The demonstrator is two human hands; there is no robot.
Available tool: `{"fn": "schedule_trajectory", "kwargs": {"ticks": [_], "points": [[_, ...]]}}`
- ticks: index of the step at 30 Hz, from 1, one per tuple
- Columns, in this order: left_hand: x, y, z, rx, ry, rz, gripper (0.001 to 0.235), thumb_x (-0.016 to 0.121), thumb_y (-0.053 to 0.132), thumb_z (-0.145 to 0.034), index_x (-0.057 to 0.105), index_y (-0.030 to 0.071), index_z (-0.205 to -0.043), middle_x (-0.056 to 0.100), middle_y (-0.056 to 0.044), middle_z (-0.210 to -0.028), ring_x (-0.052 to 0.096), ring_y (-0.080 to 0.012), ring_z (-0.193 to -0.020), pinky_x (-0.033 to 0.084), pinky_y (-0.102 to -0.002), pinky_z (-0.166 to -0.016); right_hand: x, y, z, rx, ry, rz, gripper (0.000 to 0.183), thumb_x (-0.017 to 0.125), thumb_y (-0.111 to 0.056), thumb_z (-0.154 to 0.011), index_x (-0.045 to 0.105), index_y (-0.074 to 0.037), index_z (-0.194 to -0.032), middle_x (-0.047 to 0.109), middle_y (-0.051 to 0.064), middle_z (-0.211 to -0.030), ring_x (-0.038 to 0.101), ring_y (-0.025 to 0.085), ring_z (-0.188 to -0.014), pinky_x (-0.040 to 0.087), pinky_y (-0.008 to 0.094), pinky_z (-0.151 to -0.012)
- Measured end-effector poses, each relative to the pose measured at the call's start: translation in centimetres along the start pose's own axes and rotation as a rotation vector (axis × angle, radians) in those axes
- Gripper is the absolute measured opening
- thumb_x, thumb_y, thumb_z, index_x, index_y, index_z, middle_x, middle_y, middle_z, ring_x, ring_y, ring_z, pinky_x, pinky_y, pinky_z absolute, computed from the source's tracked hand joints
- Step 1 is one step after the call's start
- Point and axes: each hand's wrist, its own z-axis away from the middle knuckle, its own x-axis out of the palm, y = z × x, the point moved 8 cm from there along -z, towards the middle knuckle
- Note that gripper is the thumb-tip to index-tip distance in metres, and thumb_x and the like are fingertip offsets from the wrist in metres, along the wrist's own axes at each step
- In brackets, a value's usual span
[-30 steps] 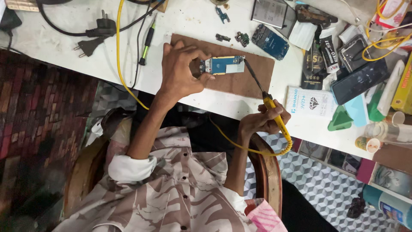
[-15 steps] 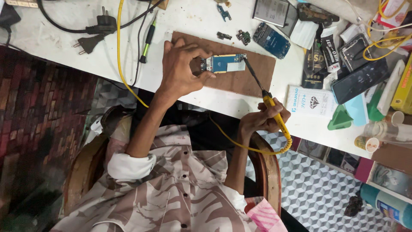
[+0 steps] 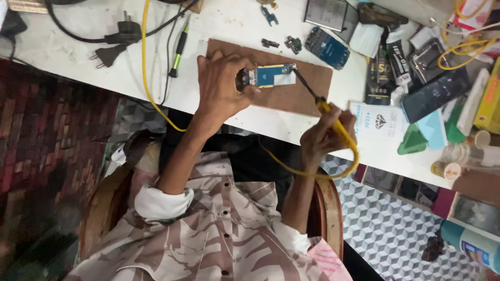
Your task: The person uses a soldering iron to work on a small blue circuit board placed on a brown mat. They repeatedly heat solder joints, reposition the board, and occasionally use a screwdriver to adjust components. The workspace is cluttered with tools and electronic parts.
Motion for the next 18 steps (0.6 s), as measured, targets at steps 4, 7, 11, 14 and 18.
{"fn": "schedule_trajectory", "kwargs": {"ticks": [4, 7, 11, 14, 18], "points": [[-0.5, 1.7, 0.1, 0.054, 0.033, -0.117, 0.039, 0.091, 0.016, -0.070, 0.076, 0.008, -0.105, 0.071, -0.006, -0.091, 0.054, -0.0228, -0.088, 0.030, -0.042, -0.085, 1.4, -2.4, -3.9, -0.082, -0.173, 0.113, 0.034, 0.056, -0.022, -0.112, 0.059, 0.002, -0.088, 0.069, 0.012, -0.076, 0.063, 0.016, -0.061, 0.048, 0.031, -0.057], [-0.8, 2.5, -0.1, 0.052, 0.024, -0.161, 0.043, 0.090, 0.011, -0.065, 0.076, 0.007, -0.106, 0.070, -0.008, -0.089, 0.054, -0.0242, -0.091, 0.031, -0.044, -0.087, 2.8, -3.6, -5.8, -0.083, -0.274, 0.057, 0.030, 0.059, -0.015, -0.112, 0.057, 0.001, -0.086, 0.068, 0.012, -0.075, 0.061, 0.017, -0.059, 0.045, 0.030, -0.055], [-0.4, 3.4, -0.9, 0.043, -0.043, -0.286, 0.046, 0.088, 0.005, -0.062, 0.078, 0.010, -0.107, 0.069, -0.009, -0.080, 0.051, -0.0283, -0.100, 0.032, -0.050, -0.094, 4.3, -5.5, -7.5, -0.175, -0.452, -0.043, 0.021, 0.059, -0.006, -0.114, 0.059, 0.001, -0.093, 0.065, 0.013, -0.084, 0.065, 0.020, -0.069, 0.046, 0.031, -0.061], [0.7, 3.5, -1.2, 0.027, -0.167, -0.460, 0.019, 0.089, 0.007, -0.062, 0.075, 0.005, -0.075, 0.066, -0.015, -0.093, 0.046, -0.0345, -0.118, 0.029, -0.058, -0.101, 4.4, -10.4, -5.7, -1.075, -0.110, 0.619, 0.022, 0.047, -0.009, -0.116, 0.064, 0.001, -0.107, 0.067, 0.017, -0.094, 0.064, 0.025, -0.079, 0.049, 0.036, -0.071], [-0.6, 4.5, -1.0, 0.198, 0.017, -0.580, 0.019, 0.086, 0.001, -0.052, 0.073, 0.010, -0.063, 0.051, -0.023, -0.135, 0.043, -0.0369, -0.130, 0.031, -0.057, -0.104, 6.3, -5.8, -9.7, -0.345, -0.530, 0.030, 0.027, 0.058, -0.010, -0.114, 0.055, 0.001, -0.089, 0.062, 0.013, -0.077, 0.057, 0.024, -0.065, 0.042, 0.038, -0.064]]}}
